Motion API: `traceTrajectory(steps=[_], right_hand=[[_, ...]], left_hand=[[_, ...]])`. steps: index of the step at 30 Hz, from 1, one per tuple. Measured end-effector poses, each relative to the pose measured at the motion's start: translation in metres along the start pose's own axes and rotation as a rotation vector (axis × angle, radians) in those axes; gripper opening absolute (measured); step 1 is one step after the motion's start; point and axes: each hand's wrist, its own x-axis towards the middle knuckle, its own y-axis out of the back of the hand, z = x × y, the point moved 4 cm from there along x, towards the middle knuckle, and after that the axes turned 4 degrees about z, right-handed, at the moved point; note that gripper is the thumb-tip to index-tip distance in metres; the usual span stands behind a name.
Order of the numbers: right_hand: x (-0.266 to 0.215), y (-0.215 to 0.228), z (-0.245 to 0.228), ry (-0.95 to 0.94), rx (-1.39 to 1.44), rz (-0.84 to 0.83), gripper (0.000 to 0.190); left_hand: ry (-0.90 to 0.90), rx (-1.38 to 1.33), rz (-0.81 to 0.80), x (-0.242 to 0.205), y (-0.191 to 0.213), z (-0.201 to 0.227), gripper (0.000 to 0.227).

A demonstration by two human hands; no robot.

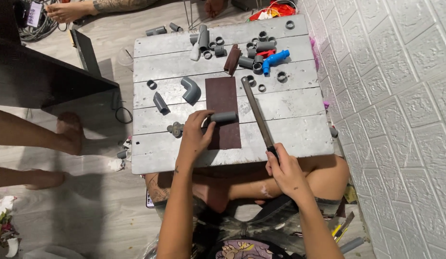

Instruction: Sanding and scraping the edges of various PVC pipe fittings manually using sandpaper and a metal blade.

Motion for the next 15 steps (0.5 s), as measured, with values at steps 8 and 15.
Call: traceTrajectory(steps=[8, 15], right_hand=[[-0.003, -0.007, 0.001, -0.065, -0.174, -0.025, 0.026], [-0.015, 0.001, 0.001, -0.117, -0.407, -0.038, 0.032]], left_hand=[[-0.024, 0.152, 0.008, -0.016, -0.026, -0.02, 0.03], [0.053, 0.171, -0.025, -0.023, -0.03, 0.003, 0.032]])
